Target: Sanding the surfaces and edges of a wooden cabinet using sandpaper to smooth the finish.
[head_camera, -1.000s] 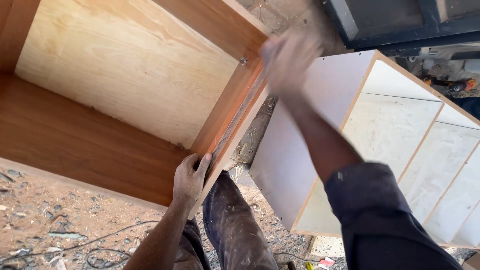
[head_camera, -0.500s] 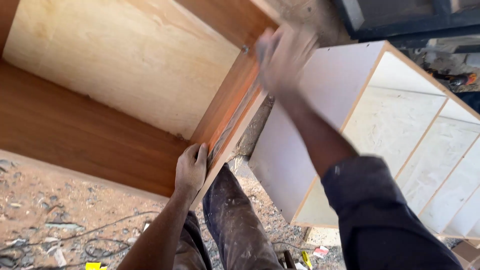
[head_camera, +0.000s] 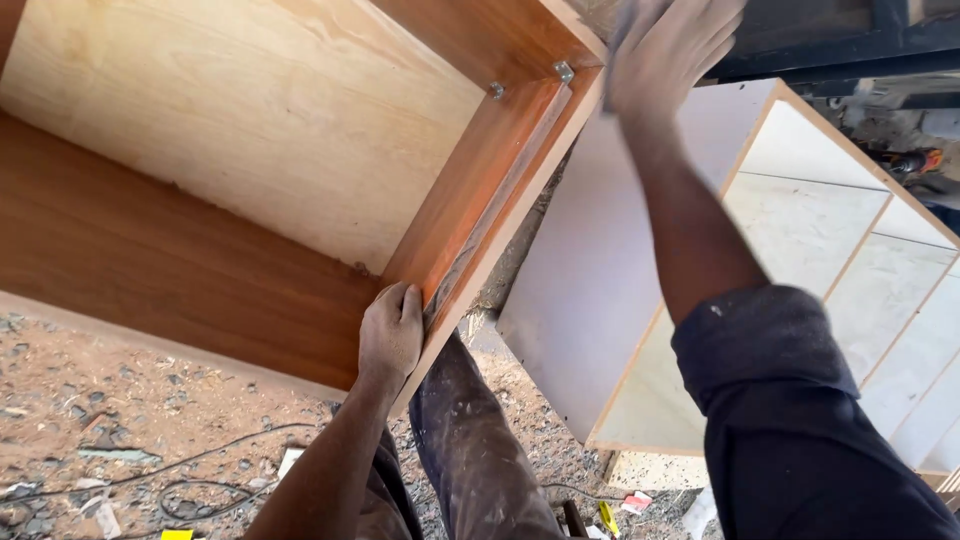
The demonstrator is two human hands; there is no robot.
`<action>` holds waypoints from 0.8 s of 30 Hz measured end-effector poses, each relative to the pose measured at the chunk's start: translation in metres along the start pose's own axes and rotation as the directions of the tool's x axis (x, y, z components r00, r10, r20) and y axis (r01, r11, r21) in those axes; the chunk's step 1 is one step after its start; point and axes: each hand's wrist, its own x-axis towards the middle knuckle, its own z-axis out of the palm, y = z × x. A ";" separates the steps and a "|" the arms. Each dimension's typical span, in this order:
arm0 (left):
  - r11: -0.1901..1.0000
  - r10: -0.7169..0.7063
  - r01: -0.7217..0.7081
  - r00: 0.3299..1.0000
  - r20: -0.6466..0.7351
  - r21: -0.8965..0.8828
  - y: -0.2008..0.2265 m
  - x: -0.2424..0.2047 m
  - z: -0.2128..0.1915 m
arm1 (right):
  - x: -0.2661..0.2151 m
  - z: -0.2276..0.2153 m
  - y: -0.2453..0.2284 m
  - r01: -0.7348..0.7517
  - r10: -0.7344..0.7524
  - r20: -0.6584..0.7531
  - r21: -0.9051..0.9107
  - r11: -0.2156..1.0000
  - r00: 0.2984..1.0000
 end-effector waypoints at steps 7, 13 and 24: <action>1.000 0.010 -0.010 1.000 0.015 0.010 0.002 0.001 -0.001 | -0.037 -0.154 -0.079 0.268 -0.471 -0.110 -0.700 0.662 0.875; 0.999 0.025 -0.026 1.000 0.008 0.046 -0.003 0.007 0.002 | -0.035 -0.080 -0.076 -0.350 0.061 0.415 0.670 0.655 0.908; 1.000 -0.009 0.009 1.000 0.005 0.013 -0.016 0.007 0.004 | -0.102 -0.181 -0.134 -0.527 0.042 0.547 0.778 0.341 0.836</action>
